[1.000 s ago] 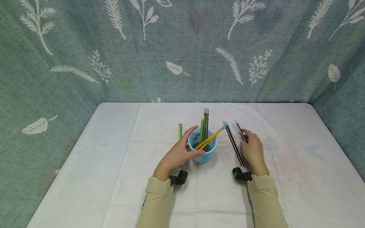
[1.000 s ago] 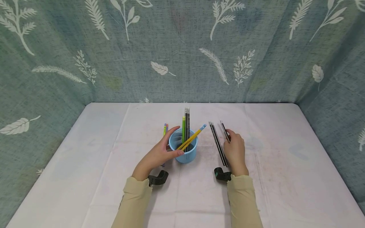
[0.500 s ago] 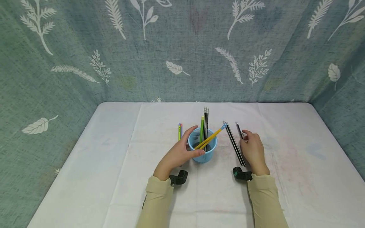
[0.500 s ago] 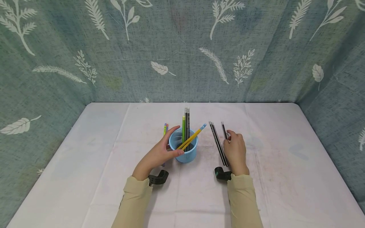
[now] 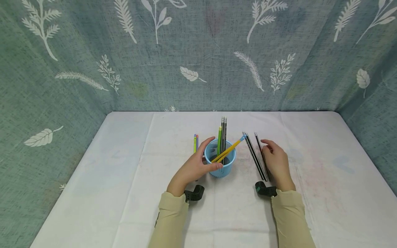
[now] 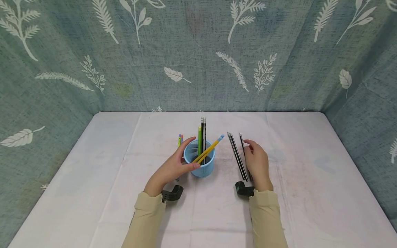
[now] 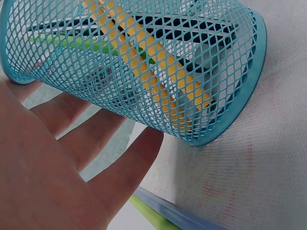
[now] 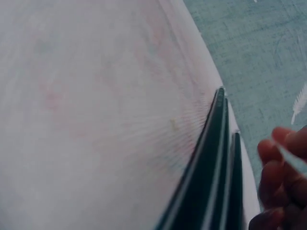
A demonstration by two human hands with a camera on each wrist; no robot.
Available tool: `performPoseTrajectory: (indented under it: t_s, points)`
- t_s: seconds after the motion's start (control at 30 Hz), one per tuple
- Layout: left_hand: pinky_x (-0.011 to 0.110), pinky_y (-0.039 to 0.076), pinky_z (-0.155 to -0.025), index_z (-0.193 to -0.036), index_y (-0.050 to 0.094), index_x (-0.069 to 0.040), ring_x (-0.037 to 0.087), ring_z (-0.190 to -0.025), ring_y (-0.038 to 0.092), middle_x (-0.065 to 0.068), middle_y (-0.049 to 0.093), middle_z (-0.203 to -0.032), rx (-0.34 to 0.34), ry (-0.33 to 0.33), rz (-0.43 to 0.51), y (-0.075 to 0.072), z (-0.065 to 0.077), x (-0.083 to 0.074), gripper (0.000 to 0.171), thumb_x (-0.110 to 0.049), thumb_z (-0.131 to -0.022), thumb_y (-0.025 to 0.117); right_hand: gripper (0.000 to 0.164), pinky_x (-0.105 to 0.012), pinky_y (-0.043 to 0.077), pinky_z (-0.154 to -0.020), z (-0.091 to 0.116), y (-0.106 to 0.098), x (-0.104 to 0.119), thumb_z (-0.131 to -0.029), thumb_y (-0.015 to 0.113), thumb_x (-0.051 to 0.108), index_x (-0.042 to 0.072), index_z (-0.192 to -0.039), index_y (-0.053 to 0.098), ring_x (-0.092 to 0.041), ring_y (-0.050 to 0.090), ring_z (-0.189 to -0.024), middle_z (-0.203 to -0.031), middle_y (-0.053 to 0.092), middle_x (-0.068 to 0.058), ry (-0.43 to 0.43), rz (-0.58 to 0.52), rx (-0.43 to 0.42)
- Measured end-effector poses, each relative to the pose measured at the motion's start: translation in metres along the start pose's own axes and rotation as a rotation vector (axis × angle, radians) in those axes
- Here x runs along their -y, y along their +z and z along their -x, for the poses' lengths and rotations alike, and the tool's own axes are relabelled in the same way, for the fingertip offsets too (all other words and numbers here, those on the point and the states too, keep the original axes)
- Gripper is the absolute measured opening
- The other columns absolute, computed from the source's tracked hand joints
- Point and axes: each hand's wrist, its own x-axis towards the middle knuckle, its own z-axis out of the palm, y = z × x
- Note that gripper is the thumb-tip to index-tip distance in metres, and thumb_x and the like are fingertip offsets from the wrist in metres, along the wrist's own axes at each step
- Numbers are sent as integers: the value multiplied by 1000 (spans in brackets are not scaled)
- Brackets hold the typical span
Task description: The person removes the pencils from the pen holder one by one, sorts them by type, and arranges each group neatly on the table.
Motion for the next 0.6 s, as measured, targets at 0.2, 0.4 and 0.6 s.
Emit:
performPoseTrajectory:
  t_s: [0.2, 0.4, 0.6]
  points:
    - [43, 42, -85, -137, 16, -47, 26, -111, 48, -6, 27, -138, -2, 0, 7, 1, 0, 0, 84, -44, -72, 70, 32, -31, 40, -66, -9, 9, -12, -95, 36, 29, 23, -120, 56, -14, 52, -75, -89, 62, 2, -58, -69, -43]
    - [44, 41, -86, -137, 17, -47, 27, -112, 47, -6, 28, -139, -8, -13, 1, 1, 0, 0, 84, -44, -72, 70, 26, -27, 39, -49, -21, 30, -36, -93, 36, 43, 42, -111, 56, -1, 52, -73, -85, 58, 21, -184, -26, -78]
    - [44, 40, -88, -131, 16, -55, 27, -113, 46, -7, 27, -139, -5, -8, 8, 0, 0, -1, 81, -43, -73, 70, 27, -28, 39, -52, -21, 34, -31, -92, 38, 47, 40, -112, 56, -1, 54, -81, -89, 61, 19, -242, -110, -40]
